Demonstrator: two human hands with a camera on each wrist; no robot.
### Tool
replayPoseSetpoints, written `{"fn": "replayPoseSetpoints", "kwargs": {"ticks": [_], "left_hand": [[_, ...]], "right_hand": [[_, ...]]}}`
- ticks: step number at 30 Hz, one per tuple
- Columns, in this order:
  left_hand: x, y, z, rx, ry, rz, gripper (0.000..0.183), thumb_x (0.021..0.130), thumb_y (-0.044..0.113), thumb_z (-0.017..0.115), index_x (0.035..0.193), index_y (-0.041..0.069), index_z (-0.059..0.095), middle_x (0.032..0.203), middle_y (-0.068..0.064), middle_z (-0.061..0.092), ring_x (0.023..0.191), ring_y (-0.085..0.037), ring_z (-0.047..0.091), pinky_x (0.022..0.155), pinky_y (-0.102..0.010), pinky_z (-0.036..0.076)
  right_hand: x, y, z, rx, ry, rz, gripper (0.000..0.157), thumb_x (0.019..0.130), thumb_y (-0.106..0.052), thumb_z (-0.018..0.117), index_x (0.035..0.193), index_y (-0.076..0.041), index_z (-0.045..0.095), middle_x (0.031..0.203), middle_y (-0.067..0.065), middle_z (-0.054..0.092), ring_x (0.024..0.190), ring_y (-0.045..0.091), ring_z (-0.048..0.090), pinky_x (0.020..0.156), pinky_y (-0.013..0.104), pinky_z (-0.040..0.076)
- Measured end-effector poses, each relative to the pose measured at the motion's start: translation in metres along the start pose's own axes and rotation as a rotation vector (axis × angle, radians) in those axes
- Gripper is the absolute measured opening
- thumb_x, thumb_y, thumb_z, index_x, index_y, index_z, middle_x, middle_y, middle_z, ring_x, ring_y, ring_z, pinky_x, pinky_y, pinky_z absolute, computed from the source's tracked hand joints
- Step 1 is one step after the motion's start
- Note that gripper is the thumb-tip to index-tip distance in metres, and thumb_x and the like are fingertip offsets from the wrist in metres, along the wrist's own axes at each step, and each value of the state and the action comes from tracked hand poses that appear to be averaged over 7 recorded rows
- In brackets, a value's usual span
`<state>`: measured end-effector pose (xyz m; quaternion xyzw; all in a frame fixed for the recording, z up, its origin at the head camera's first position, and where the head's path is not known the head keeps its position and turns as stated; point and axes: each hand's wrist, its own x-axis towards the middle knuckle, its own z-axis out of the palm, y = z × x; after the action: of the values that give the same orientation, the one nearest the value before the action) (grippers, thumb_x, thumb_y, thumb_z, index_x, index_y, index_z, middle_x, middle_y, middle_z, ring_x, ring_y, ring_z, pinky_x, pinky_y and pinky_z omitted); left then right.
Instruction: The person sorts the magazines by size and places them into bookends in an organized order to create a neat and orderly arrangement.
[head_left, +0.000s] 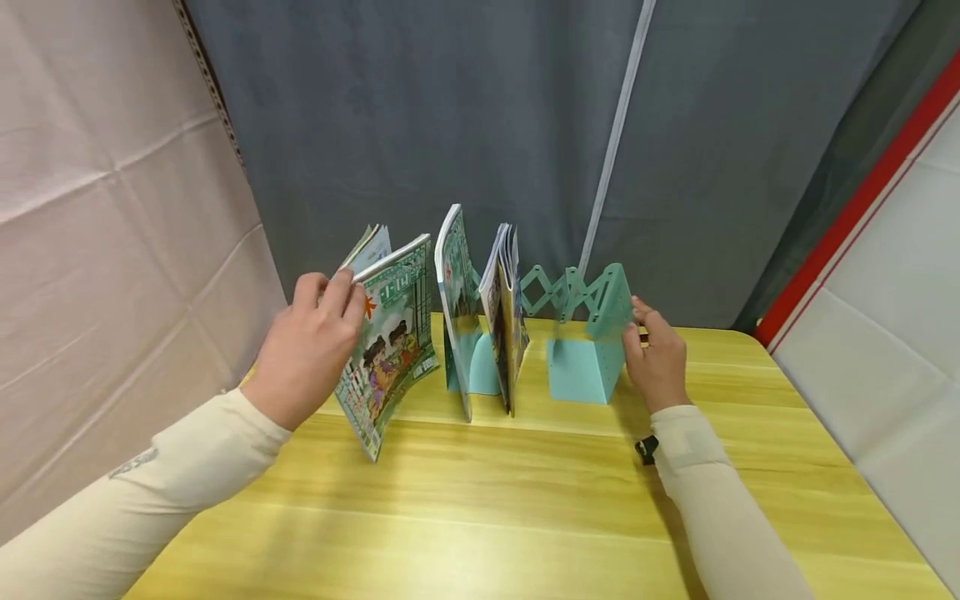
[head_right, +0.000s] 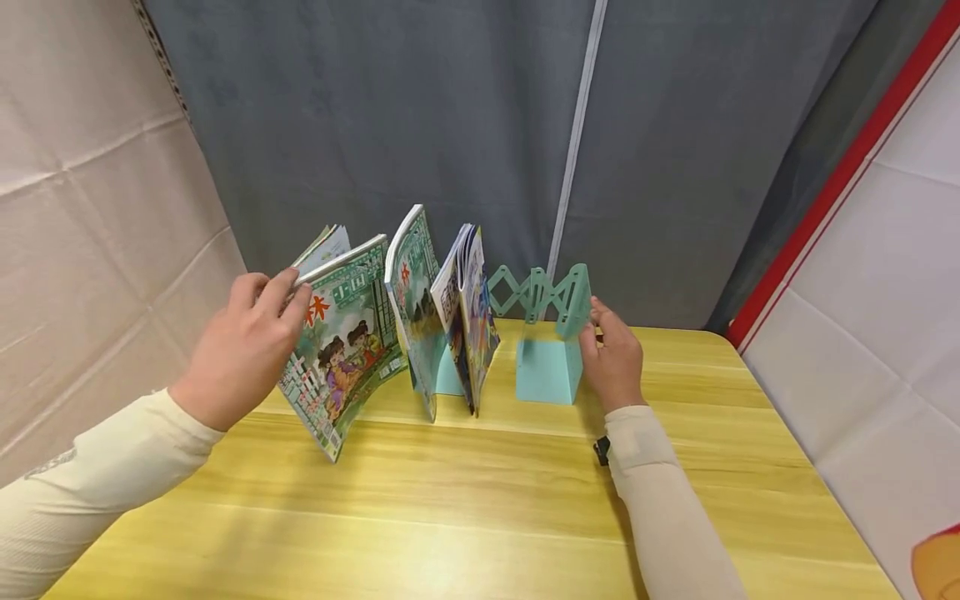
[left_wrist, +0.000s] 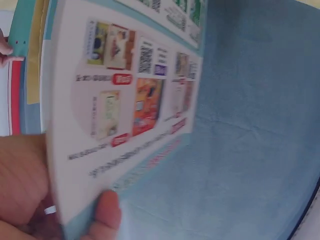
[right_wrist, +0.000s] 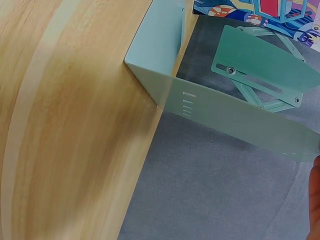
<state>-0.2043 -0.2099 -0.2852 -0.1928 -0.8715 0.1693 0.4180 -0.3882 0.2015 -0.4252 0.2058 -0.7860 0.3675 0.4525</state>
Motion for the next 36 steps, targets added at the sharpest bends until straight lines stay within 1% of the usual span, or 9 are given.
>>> {"fn": "replayPoseSetpoints", "kwargs": {"ticks": [4, 8, 11, 14, 16, 22, 26, 32, 36], "left_hand": [[-0.003, -0.002, 0.001, -0.129, 0.063, -0.021, 0.031, 0.083, -0.013, 0.067, 0.114, -0.011, 0.063, 0.117, -0.031, 0.057, 0.097, -0.048, 0.051, 0.049, -0.049, 0.055], [-0.007, 0.0, 0.004, -0.145, 0.126, -0.04, 0.029, 0.085, -0.004, 0.069, 0.113, -0.011, 0.064, 0.114, -0.032, 0.058, 0.094, -0.049, 0.053, 0.053, -0.052, 0.055], [-0.011, 0.002, 0.007, -0.111, 0.17, -0.042, 0.032, 0.084, -0.001, 0.072, 0.113, -0.01, 0.065, 0.113, -0.032, 0.059, 0.091, -0.049, 0.054, 0.058, -0.052, 0.056], [-0.014, 0.006, 0.011, -0.085, 0.196, -0.038, 0.035, 0.08, -0.001, 0.074, 0.113, -0.011, 0.065, 0.114, -0.033, 0.059, 0.091, -0.05, 0.053, 0.072, -0.053, 0.054], [-0.015, 0.008, 0.013, -0.106, 0.203, -0.037, 0.036, 0.079, -0.004, 0.074, 0.113, -0.012, 0.064, 0.115, -0.035, 0.057, 0.094, -0.051, 0.052, 0.079, -0.053, 0.052], [-0.018, 0.018, 0.018, -0.25, 0.253, -0.1, 0.034, 0.082, -0.01, 0.068, 0.115, -0.012, 0.062, 0.12, -0.034, 0.052, 0.107, -0.05, 0.053, 0.079, -0.052, 0.056], [-0.021, 0.026, 0.023, -0.318, 0.309, -0.15, 0.031, 0.084, -0.011, 0.064, 0.115, -0.011, 0.06, 0.123, -0.033, 0.052, 0.103, -0.049, 0.055, 0.074, -0.05, 0.057], [-0.026, 0.036, 0.03, -0.346, 0.344, -0.234, 0.032, 0.083, -0.011, 0.065, 0.114, -0.007, 0.061, 0.127, -0.031, 0.052, 0.1, -0.05, 0.054, 0.074, -0.056, 0.056], [-0.026, 0.039, 0.033, -0.368, 0.355, -0.301, 0.042, 0.079, -0.013, 0.069, 0.119, -0.005, 0.06, 0.129, -0.03, 0.051, 0.099, -0.046, 0.055, 0.07, -0.053, 0.056]], "right_hand": [[-0.001, 0.001, 0.0, 0.004, -0.009, 0.007, 0.02, 0.094, -0.003, 0.053, 0.107, 0.008, 0.064, 0.13, 0.008, 0.065, 0.095, 0.035, 0.069, 0.069, 0.049, 0.057], [-0.001, 0.002, 0.001, -0.002, -0.005, 0.013, 0.019, 0.094, -0.002, 0.053, 0.106, 0.008, 0.065, 0.13, 0.007, 0.065, 0.094, 0.034, 0.07, 0.069, 0.045, 0.057], [-0.001, 0.003, 0.001, -0.002, -0.004, 0.018, 0.019, 0.094, -0.001, 0.053, 0.106, 0.008, 0.065, 0.13, 0.006, 0.065, 0.094, 0.033, 0.07, 0.072, 0.026, 0.056], [-0.001, 0.001, 0.001, 0.01, -0.003, 0.022, 0.019, 0.094, -0.001, 0.053, 0.106, 0.007, 0.065, 0.13, 0.005, 0.065, 0.094, 0.033, 0.07, 0.075, 0.005, 0.045], [-0.001, 0.001, 0.001, 0.014, -0.001, 0.022, 0.019, 0.094, -0.001, 0.053, 0.105, 0.007, 0.065, 0.13, 0.005, 0.065, 0.093, 0.033, 0.07, 0.076, 0.0, 0.037], [-0.001, 0.003, 0.001, 0.009, 0.001, 0.014, 0.017, 0.094, -0.001, 0.053, 0.104, 0.007, 0.064, 0.131, 0.005, 0.065, 0.093, 0.034, 0.069, 0.076, -0.001, 0.035], [-0.001, 0.002, 0.0, 0.008, 0.001, 0.012, 0.018, 0.094, -0.001, 0.053, 0.105, 0.007, 0.064, 0.131, 0.005, 0.064, 0.093, 0.034, 0.069, 0.076, -0.002, 0.035], [-0.002, 0.002, 0.0, -0.008, -0.007, 0.017, 0.018, 0.094, -0.002, 0.054, 0.105, 0.007, 0.064, 0.131, 0.005, 0.064, 0.094, 0.033, 0.07, 0.076, -0.001, 0.037], [-0.002, 0.001, 0.0, -0.001, -0.005, 0.022, 0.018, 0.094, -0.002, 0.054, 0.105, 0.007, 0.065, 0.131, 0.005, 0.064, 0.093, 0.034, 0.069, 0.076, 0.0, 0.038]]}}
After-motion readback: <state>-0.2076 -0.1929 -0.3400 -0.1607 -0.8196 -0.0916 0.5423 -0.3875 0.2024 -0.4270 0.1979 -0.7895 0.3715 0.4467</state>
